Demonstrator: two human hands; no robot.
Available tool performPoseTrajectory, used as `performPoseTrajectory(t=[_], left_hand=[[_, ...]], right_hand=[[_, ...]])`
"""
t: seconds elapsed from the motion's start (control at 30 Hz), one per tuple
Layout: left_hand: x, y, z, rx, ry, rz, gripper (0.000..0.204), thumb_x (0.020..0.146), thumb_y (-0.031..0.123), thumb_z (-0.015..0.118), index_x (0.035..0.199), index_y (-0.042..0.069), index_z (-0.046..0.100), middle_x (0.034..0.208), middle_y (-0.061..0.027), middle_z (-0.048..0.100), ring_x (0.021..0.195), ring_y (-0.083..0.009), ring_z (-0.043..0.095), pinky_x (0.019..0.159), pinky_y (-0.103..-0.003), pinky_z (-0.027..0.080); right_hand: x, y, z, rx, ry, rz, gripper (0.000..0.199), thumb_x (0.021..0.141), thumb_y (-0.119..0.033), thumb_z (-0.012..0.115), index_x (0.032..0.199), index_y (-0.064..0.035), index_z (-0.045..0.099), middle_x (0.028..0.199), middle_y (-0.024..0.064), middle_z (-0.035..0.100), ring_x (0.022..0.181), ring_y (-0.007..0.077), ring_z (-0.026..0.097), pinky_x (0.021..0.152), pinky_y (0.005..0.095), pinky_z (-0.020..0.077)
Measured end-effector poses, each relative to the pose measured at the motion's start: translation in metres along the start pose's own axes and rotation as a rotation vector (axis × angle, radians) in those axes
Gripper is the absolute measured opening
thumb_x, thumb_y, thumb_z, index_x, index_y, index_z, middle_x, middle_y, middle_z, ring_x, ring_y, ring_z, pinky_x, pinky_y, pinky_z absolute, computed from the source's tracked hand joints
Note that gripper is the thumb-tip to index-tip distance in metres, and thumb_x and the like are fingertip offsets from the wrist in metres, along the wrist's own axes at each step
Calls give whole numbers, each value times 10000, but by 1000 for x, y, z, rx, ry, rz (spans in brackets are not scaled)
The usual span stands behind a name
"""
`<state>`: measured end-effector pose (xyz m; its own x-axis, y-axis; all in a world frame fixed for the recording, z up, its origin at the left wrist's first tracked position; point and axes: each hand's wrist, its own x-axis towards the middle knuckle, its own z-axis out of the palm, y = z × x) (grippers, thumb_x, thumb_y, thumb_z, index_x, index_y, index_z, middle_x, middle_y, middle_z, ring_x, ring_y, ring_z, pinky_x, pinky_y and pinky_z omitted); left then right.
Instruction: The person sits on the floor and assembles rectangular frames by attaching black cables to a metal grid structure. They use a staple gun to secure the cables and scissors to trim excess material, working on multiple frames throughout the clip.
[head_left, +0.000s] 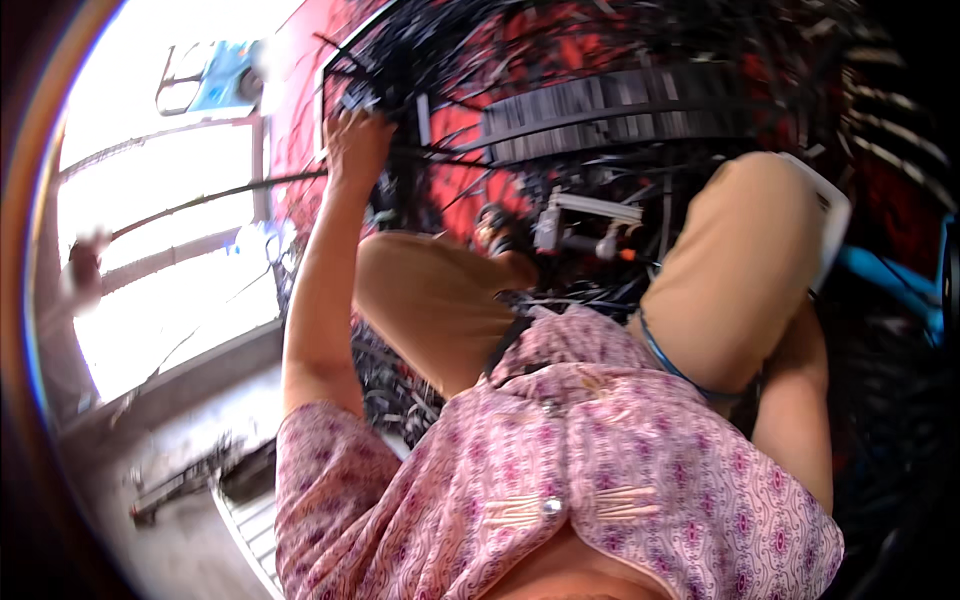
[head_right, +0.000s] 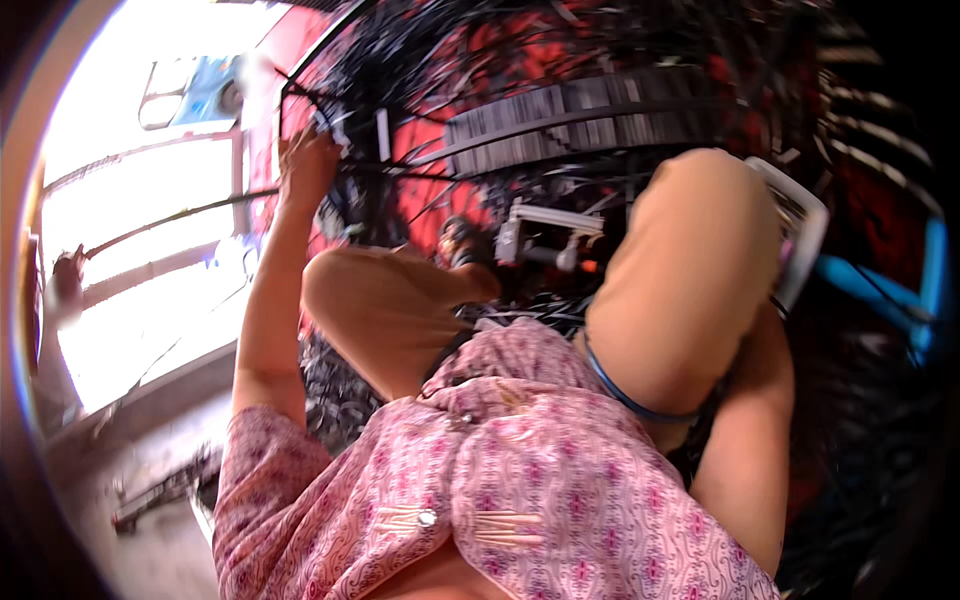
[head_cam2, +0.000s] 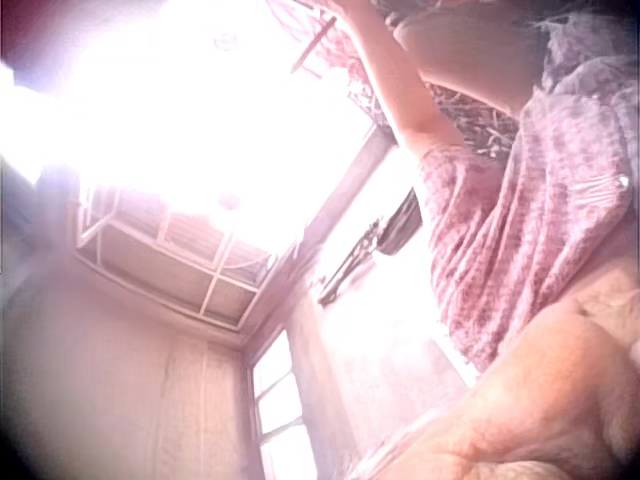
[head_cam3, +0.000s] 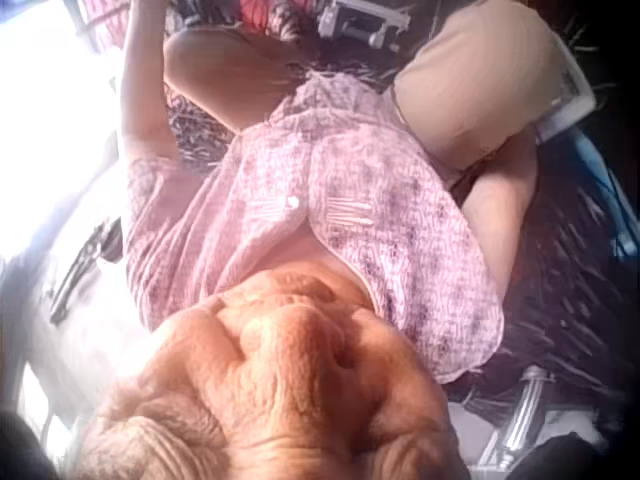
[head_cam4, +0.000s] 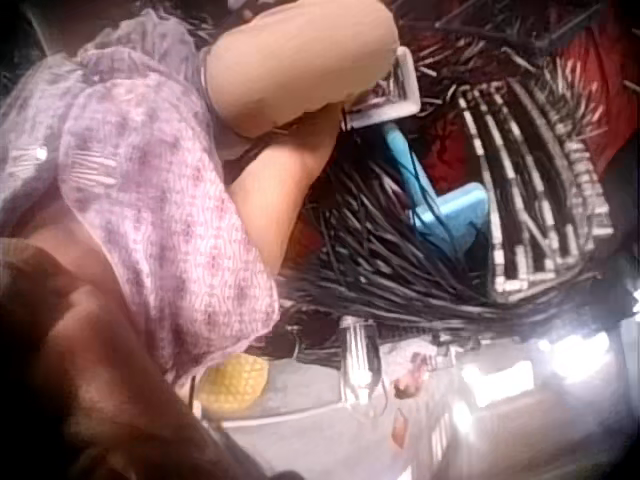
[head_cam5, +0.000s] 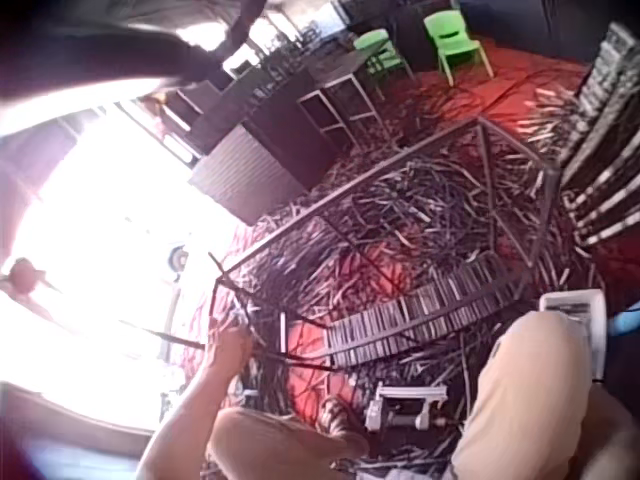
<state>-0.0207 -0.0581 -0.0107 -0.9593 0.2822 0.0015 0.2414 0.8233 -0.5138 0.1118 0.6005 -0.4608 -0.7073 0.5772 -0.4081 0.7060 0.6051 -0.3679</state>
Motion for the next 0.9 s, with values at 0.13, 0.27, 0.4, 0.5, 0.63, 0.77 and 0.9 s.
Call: performPoseTrajectory(t=[0.13, 0.27, 0.4, 0.5, 0.63, 0.77, 0.9], left_hand=[[-17, -19, -5, -81, 38, -145, 186, 795, 314, 736, 805, 129, 734, 935, -61, 630, 995, -248, 556, 885, -433, 364], [-36, -40, 16, -377, -56, -273, 296, 792, 393, 730, 828, 101, 765, 883, -100, 661, 933, -284, 613, 829, -412, 435], [-33, -52, 22, -687, -176, -362, 401, 780, 470, 714, 835, 75, 759, 723, -162, 676, 730, -333, 671, 668, -409, 503], [-19, -56, 23, -568, -271, -393, 450, 772, 500, 704, 732, 53, 727, 655, -179, 645, 693, -314, 675, 615, -427, 485], [-31, -59, 32, -621, -247, -360, 495, 794, 525, 686, 743, 34, 714, 605, -128, 610, 575, -231, 601, 573, -370, 445], [-3, -49, 26, -574, -72, -300, 525, 753, 542, 705, 703, 19, 697, 608, -148, 600, 619, -265, 620, 610, -383, 470], [-60, -54, 35, -522, -98, -397, 434, 809, 486, 666, 797, 56, 722, 771, -166, 688, 771, -301, 668, 720, -429, 517]], right_hand=[[6, -5, 0, -58, -4, 34, 239, 780, -242, 647, 936, -66, 691, 743, 100, 651, 714, 233, 634, 645, 354, 485], [5, -13, -12, -85, 8, 53, 224, 805, -241, 641, 932, -61, 683, 724, 87, 637, 688, 217, 620, 623, 343, 477], [0, -10, -25, -62, 46, 71, 212, 830, -240, 635, 927, -57, 676, 705, 74, 622, 662, 201, 606, 602, 332, 470], [-11, -4, -35, 12, 94, 75, 205, 848, -240, 630, 924, -54, 670, 691, 64, 612, 643, 189, 596, 586, 324, 464], [-42, -20, -72, 142, 169, 45, 199, 873, -239, 624, 919, -50, 663, 673, 50, 597, 617, 173, 582, 564, 313, 457], [-122, -41, -134, 529, 311, 10, 197, 898, -238, 618, 915, -45, 655, 654, 37, 583, 591, 157, 567, 542, 303, 449], [-229, -178, -217, 871, 179, -335, 200, 922, -238, 612, 910, -41, 648, 636, 24, 568, 565, 141, 553, 521, 292, 442]])
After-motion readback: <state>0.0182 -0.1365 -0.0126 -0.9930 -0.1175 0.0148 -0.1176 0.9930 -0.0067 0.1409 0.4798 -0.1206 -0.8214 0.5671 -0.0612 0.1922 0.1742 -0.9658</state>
